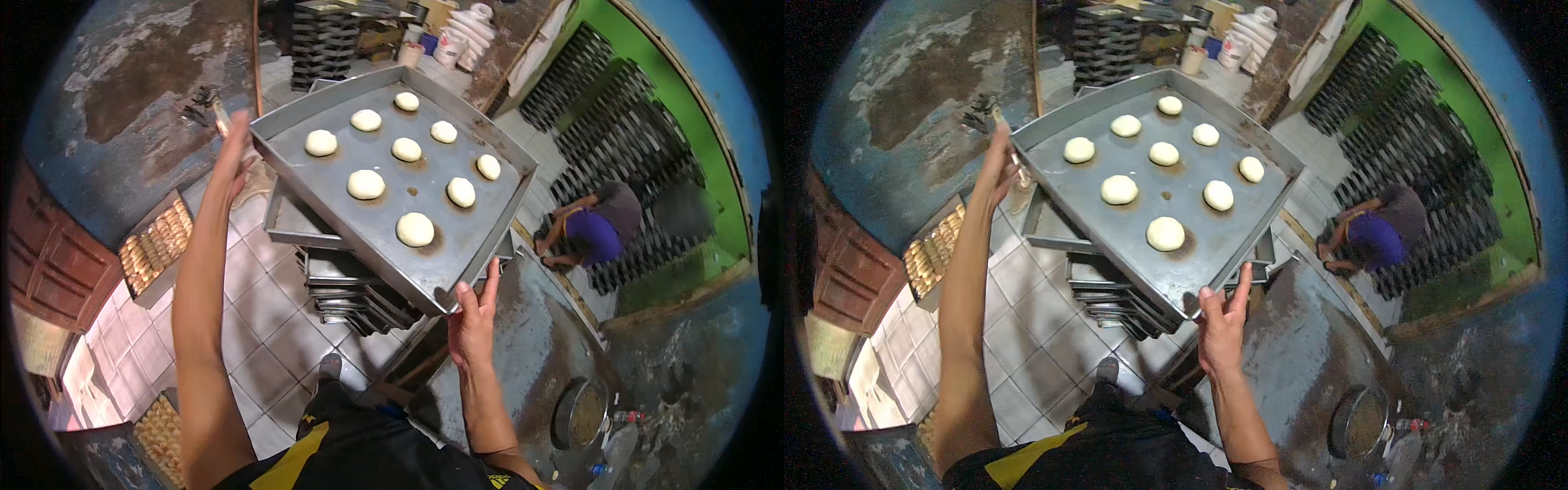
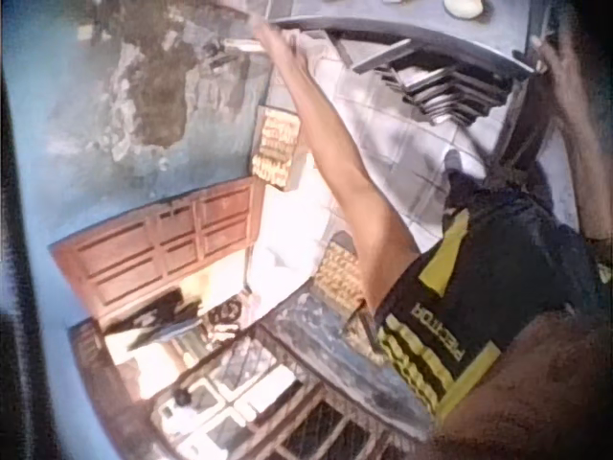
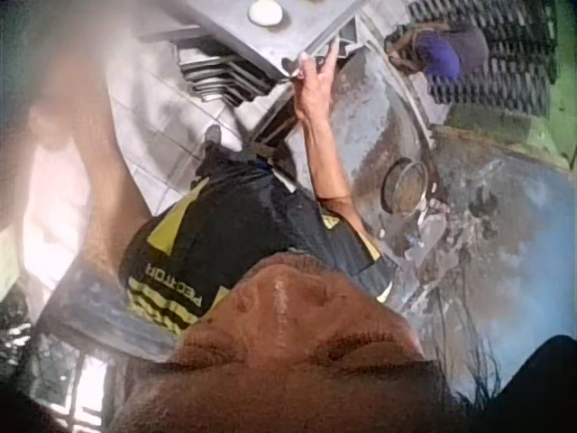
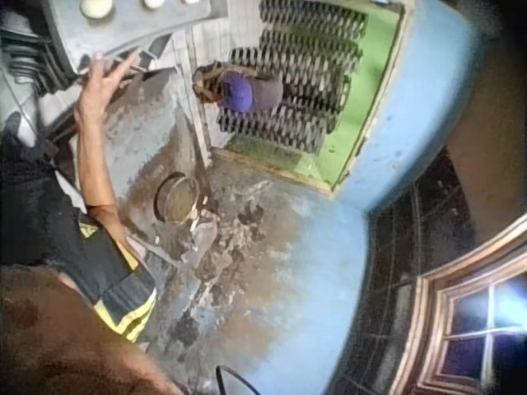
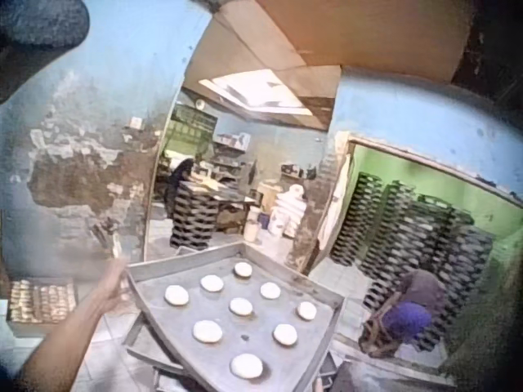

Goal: The person fills small pieces of dough with a mixture from a bowl by hand, rolls them into buns, and places them onto metal trays before stacking the trays.

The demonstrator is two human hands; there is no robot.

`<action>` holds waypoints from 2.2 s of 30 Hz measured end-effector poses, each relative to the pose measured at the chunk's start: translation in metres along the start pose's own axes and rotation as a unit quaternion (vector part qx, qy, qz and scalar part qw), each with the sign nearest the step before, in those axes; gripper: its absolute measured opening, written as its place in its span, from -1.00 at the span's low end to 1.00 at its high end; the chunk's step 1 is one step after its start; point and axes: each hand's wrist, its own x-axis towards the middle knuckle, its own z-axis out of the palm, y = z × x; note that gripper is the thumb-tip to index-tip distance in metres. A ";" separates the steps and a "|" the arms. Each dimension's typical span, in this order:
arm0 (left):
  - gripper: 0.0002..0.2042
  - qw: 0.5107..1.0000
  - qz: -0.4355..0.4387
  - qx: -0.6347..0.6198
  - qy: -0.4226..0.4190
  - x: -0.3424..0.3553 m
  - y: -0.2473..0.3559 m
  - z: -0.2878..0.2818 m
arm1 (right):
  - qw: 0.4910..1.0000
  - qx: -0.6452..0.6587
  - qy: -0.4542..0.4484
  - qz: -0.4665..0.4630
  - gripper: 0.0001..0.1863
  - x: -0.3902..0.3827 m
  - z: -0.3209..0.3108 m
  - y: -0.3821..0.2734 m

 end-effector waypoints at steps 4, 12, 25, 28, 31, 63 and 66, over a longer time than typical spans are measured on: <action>-0.15 0.988 0.031 -0.148 -0.028 -0.090 -0.064 0.007 | 0.999 0.010 0.031 -0.022 0.00 0.001 0.009 0.005; -0.27 0.976 -0.073 -0.174 -0.112 -0.158 -0.054 0.100 | 0.982 -0.184 0.022 -0.031 -0.22 0.025 -0.025 0.002; -0.22 0.979 -0.046 -0.189 -0.056 -0.165 -0.069 0.098 | 0.787 -0.559 -0.188 -0.181 -0.47 0.304 0.069 -0.091; -0.21 0.979 -0.039 -0.193 -0.050 -0.165 -0.078 0.094 | 0.722 -0.638 -0.180 -0.200 -0.41 0.371 0.072 -0.032; -0.19 0.990 -0.037 -0.120 -0.061 -0.166 -0.067 0.095 | 0.612 -0.732 -0.198 -0.223 -0.23 0.411 0.048 0.014; -0.44 0.995 0.096 0.010 0.031 -0.222 -0.080 0.082 | 0.920 -0.240 -0.300 -0.079 -0.54 -0.019 -0.058 -0.102; -0.49 0.979 0.151 0.076 0.112 -0.295 -0.101 0.097 | 0.964 -0.177 -0.185 0.077 -0.62 -0.127 -0.155 -0.020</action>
